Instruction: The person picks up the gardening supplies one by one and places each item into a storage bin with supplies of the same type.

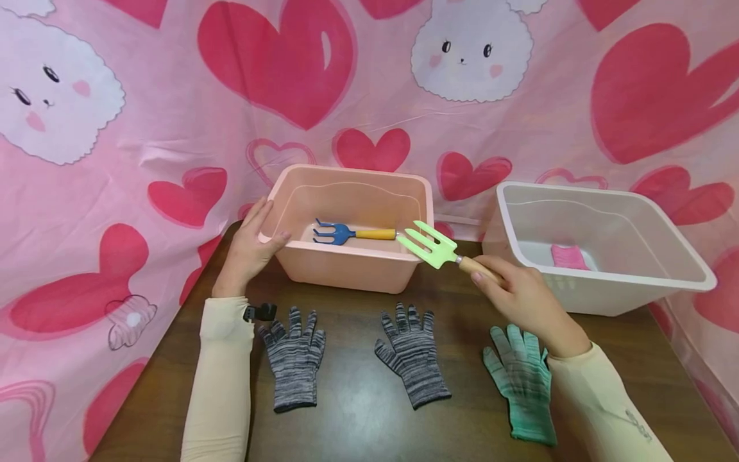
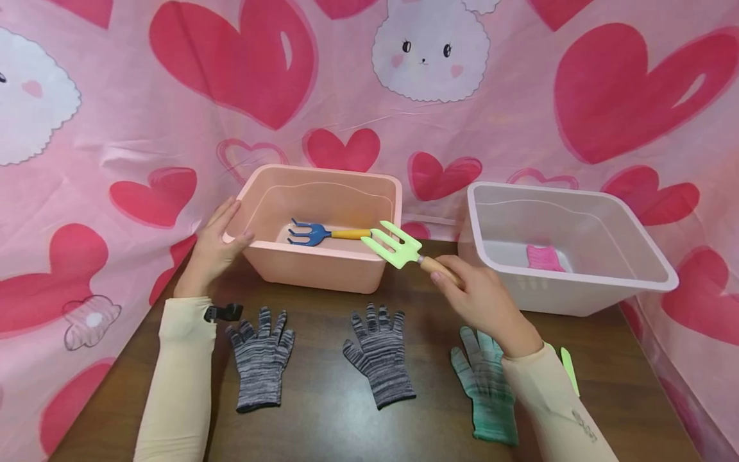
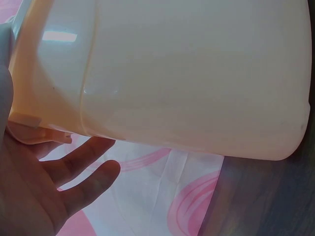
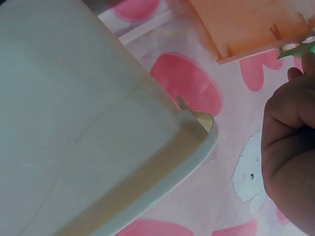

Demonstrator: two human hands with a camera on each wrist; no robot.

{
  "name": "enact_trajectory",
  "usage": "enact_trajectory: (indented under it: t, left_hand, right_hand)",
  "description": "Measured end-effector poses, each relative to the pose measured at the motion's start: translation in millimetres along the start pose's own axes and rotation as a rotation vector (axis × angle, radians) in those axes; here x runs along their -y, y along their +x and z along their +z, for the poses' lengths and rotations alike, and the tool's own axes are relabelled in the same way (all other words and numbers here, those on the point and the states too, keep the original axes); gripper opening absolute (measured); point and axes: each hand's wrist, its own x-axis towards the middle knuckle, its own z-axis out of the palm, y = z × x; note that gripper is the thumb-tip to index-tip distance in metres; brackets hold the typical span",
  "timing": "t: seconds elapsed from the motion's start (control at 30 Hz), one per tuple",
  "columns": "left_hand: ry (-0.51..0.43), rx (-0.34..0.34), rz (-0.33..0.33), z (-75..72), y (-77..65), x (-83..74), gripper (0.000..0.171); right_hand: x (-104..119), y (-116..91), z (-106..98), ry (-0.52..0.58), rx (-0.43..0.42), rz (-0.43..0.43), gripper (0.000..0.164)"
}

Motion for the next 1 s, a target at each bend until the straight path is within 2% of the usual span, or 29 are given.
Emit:
enact_trajectory:
  t: [0.33,0.6,0.8,1.0]
  left_hand:
    - [0.007,0.016,-0.018,0.3,0.0,0.9,0.090]
    - [0.020,0.027,-0.039,-1.9,-0.8,-1.1,0.090]
    - [0.019,0.034,-0.052,-1.4,0.3,-1.9,0.091]
    - [0.014,0.031,-0.055,-1.6,1.6,-1.5,0.091]
  right_hand:
    - [5.5,15.8,-1.6,0.002,0.106,0.061,0.038]
    - [8.4,33.1,-2.9,-0.060,0.126,0.014,0.039]
    - [11.9,42.8,-3.4,-0.075,0.178,0.023,0.043]
    - [12.5,50.4,-0.4,-0.071,0.192,0.029,0.043]
